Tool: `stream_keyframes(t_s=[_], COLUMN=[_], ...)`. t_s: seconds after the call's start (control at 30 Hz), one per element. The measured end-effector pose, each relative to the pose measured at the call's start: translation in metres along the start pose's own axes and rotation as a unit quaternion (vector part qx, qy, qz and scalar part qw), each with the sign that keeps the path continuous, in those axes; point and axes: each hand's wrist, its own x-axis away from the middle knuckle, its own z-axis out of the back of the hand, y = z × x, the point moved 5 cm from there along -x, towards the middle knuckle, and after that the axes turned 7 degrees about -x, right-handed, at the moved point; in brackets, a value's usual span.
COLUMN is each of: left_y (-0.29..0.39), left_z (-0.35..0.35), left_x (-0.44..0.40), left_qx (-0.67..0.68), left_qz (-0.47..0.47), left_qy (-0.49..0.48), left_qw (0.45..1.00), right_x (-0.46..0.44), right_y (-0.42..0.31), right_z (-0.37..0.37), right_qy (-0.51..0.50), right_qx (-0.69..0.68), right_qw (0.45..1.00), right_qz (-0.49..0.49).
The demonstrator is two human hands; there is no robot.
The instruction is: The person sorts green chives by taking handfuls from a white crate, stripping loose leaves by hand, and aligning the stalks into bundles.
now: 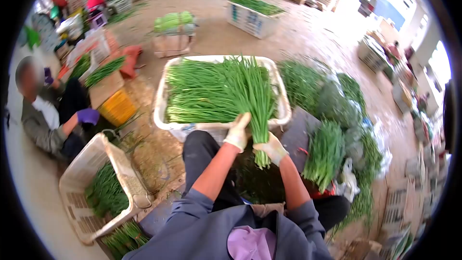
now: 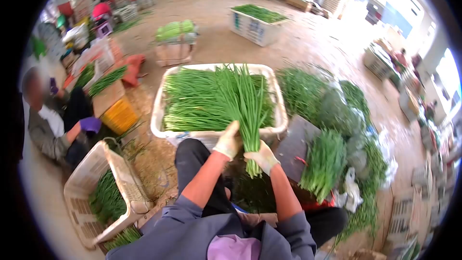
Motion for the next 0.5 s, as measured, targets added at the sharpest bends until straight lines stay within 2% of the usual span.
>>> stream_keyframes(t_s=[0.03,0.1,0.17,0.2,0.23,0.3,0.37,0.43,0.5], left_y=[0.003,-0.042,-0.066,-0.087,-0.103,-0.105,-0.106,-0.108,-0.104], left_z=[-0.005,0.032,0.026,0.026,0.031,0.011,0.009,0.009,0.008], left_x=[0.022,0.037,0.067,0.075,0.075,0.077,0.074,0.073,0.07], left_qx=[-0.074,-0.046,-0.023,0.017,0.04,0.068,0.073,0.087,0.097], left_qz=[0.029,0.126,0.168,0.208,0.236,0.193,0.191,0.182,0.172], left_qy=[0.07,0.158,0.167,0.206,0.171,0.022,0.012,-0.004,-0.016], left_qw=[0.994,0.978,0.971,0.956,0.956,0.979,0.979,0.979,0.98], right_x=[0.003,-0.004,0.0,0.001,0.003,0.005,0.005,0.007,0.005], right_y=[0.003,0.033,0.042,0.047,0.053,0.062,0.064,0.066,0.062], right_z=[0.004,0.023,0.026,0.027,0.028,0.028,0.03,0.034,0.037], right_qy=[0.0,-0.002,-0.014,-0.004,0.007,0.006,0.042,0.047,0.059], right_qx=[-0.06,-0.098,-0.12,-0.157,-0.194,-0.204,-0.258,-0.279,-0.319], right_qw=[0.998,0.989,0.984,0.979,0.971,0.967,0.959,0.951,0.942], right_qz=[-0.021,-0.114,-0.132,-0.134,-0.137,-0.151,-0.109,-0.125,-0.085])
